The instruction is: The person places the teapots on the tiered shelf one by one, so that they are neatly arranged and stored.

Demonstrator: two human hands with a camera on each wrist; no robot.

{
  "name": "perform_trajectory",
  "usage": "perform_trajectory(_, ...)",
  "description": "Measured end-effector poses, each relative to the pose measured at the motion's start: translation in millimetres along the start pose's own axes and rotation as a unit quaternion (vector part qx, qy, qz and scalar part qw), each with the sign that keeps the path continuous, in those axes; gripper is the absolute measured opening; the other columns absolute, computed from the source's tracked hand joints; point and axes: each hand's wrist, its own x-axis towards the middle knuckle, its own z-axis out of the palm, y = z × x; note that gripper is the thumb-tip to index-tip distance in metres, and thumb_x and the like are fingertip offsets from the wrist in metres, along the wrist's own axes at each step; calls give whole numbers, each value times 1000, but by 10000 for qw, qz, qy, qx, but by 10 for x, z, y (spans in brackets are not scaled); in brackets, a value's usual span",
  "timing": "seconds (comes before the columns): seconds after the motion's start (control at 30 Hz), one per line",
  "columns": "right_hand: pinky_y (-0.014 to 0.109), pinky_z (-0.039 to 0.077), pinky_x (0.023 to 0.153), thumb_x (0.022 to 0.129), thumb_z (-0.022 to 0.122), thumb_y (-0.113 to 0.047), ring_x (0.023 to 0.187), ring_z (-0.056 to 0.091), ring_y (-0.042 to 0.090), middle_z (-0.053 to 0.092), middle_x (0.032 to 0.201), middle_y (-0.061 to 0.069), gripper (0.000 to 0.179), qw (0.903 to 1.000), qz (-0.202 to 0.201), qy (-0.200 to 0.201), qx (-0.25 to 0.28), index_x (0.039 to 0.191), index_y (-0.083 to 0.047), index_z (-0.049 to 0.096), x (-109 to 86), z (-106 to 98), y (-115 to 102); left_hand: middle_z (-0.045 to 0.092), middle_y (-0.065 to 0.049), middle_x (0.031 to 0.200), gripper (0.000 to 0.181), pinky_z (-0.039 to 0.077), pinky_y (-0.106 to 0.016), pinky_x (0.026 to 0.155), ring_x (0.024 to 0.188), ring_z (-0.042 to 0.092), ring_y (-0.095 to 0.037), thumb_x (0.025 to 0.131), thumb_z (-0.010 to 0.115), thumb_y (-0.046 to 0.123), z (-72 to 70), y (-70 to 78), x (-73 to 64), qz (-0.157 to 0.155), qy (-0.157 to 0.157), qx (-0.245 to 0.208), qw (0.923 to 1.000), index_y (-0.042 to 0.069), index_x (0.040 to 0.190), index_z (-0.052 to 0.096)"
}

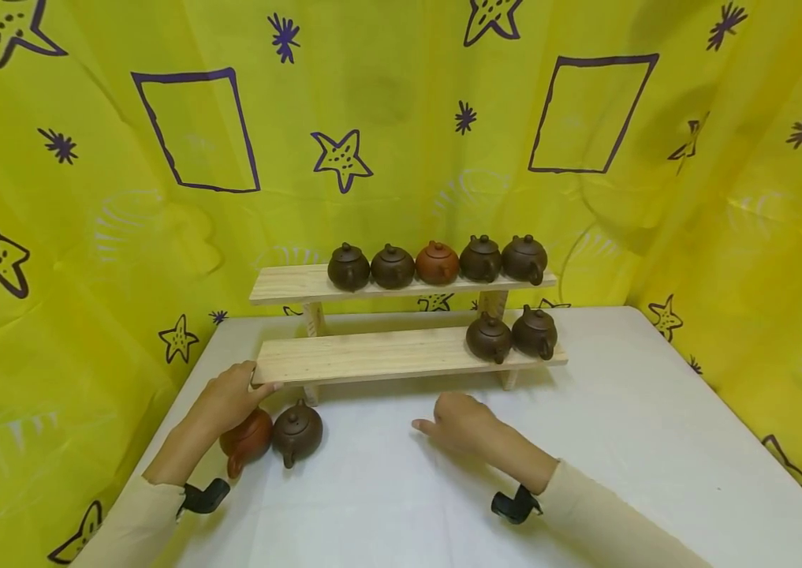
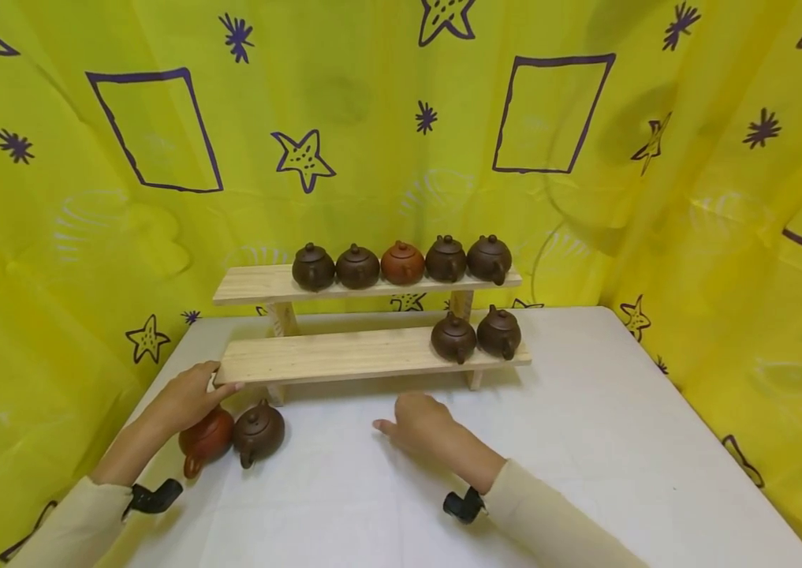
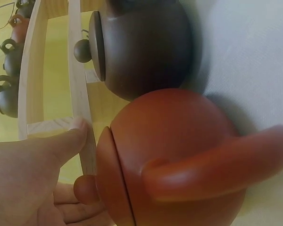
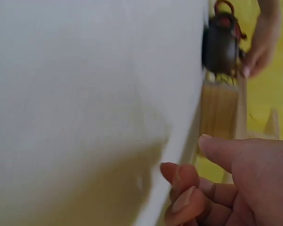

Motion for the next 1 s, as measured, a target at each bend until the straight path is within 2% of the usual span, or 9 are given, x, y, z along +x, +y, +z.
perform_trajectory(0.13,33,43,56,99,70,-50,59,48,13,56,63,-1,54,9993,-384,5,-9,61,-14,57,73,222,-363,60,-40,130,71,53,-61,95,107,63,-45,104,67,37,-7,9,-10,-15,-7,29,10000,-20,141,47)
perform_trajectory(0.27,32,46,58,97,67,-62,61,50,11,55,64,-3,59,9957,-878,-53,-286,61,-16,55,161,448,-752,62,-38,126,69,54,-60,91,102,64,-43,104,68,36,-3,3,-21,2,45,11,10000,-20,139,49)
perform_trajectory(0.37,32,48,57,94,63,-72,61,53,11,56,64,-3,65,9916,-1168,-45,-556,60,-17,56,205,605,-1021,63,-38,125,67,53,-61,92,106,65,-46,104,68,36,11,-8,-31,45,84,-23,10000,-20,138,49)
perform_trajectory(0.53,33,48,55,92,57,-80,61,56,14,58,64,1,72,9896,-1299,-76,-618,60,-16,60,240,732,-1348,61,-40,129,69,50,-66,97,119,61,-56,105,66,37,30,-30,-26,98,148,17,9998,-21,138,49)
perform_trajectory(0.63,32,47,52,97,55,-76,59,55,13,58,64,1,71,9904,-1263,3,-568,60,-15,60,253,752,-1430,62,-39,127,67,50,-67,95,117,62,-56,105,66,37,44,-39,-12,122,167,28,9998,-21,135,51)
perform_trajectory(0.77,31,45,50,101,58,-64,57,52,11,59,65,1,63,9899,-1281,198,-579,61,-15,59,252,743,-1422,65,-36,122,62,52,-65,92,111,65,-52,105,65,38,57,-50,-16,122,149,-52,9998,-17,130,54)
perform_trajectory(1.0,29,41,51,93,65,-35,55,44,9,49,61,-5,34,9901,-1312,325,-369,66,-19,51,266,615,-1336,65,-33,119,60,51,-64,90,109,65,-51,105,65,39,20,-57,-36,93,134,-19,9999,-15,128,55)
